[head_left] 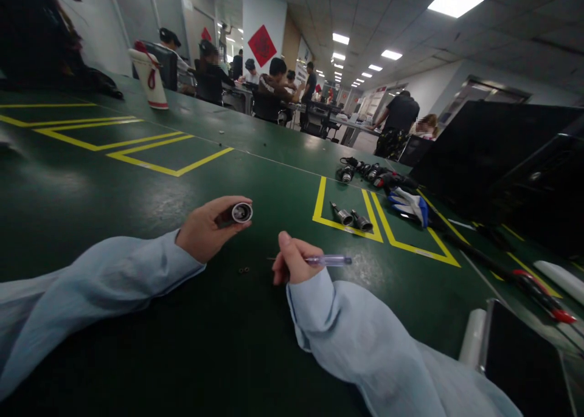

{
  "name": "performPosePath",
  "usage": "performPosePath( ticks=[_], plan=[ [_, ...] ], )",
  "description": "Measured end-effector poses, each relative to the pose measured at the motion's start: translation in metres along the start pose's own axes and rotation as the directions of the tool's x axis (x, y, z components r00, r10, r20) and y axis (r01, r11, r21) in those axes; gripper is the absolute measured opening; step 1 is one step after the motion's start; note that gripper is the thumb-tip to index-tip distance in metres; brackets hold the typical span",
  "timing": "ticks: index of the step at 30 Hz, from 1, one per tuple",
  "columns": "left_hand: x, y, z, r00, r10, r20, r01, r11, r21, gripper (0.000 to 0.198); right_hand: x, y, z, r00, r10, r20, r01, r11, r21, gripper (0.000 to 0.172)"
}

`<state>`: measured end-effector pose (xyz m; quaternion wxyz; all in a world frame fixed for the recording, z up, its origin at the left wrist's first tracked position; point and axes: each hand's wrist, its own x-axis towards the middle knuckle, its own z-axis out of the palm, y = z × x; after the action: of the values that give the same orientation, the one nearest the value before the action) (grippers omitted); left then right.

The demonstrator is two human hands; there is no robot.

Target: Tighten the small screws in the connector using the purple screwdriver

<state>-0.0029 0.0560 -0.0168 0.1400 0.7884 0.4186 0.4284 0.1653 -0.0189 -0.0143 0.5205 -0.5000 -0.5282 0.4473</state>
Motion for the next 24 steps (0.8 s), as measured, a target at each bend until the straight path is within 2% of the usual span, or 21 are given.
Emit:
performPosePath(
  ticks=[1, 3, 6, 9, 13, 18, 24],
  plan=[
    [-0.001, 0.001, 0.001, 0.999, -0.032, 0.022, 0.033, 0.996, -0.079, 0.036, 0.003, 0.000, -0.001, 0.996, 0.081, -0.039, -0.080, 0.996, 0.030, 0.050],
    [-0.004, 0.004, 0.003, 0.992, -0.099, 0.076, 0.113, 0.972, -0.206, 0.039, 0.009, 0.001, -0.001, 0.983, 0.169, -0.068, -0.162, 0.981, 0.104, 0.054],
    [-0.007, 0.006, 0.005, 0.971, -0.156, 0.182, 0.211, 0.917, -0.339, 0.040, 0.009, 0.004, 0.003, 0.983, 0.184, -0.011, -0.180, 0.972, 0.153, 0.054],
    [-0.008, 0.007, 0.005, 0.961, -0.132, 0.245, 0.228, 0.876, -0.425, 0.035, 0.005, 0.006, 0.008, 0.984, 0.157, 0.083, -0.165, 0.982, 0.092, 0.054],
    [-0.009, 0.009, 0.005, 0.951, -0.138, 0.277, 0.259, 0.845, -0.468, 0.033, 0.001, 0.010, 0.011, 0.979, 0.134, 0.154, -0.124, 0.990, -0.073, 0.053],
    [-0.009, 0.016, 0.004, 0.931, -0.202, 0.304, 0.334, 0.807, -0.487, 0.034, 0.005, 0.016, 0.010, 0.984, 0.099, 0.148, -0.051, 0.954, -0.296, 0.055],
    [-0.010, 0.019, 0.005, 0.918, -0.236, 0.317, 0.372, 0.788, -0.490, 0.034, 0.006, 0.015, 0.009, 0.989, 0.102, 0.102, -0.068, 0.954, -0.291, 0.052]
  ],
)
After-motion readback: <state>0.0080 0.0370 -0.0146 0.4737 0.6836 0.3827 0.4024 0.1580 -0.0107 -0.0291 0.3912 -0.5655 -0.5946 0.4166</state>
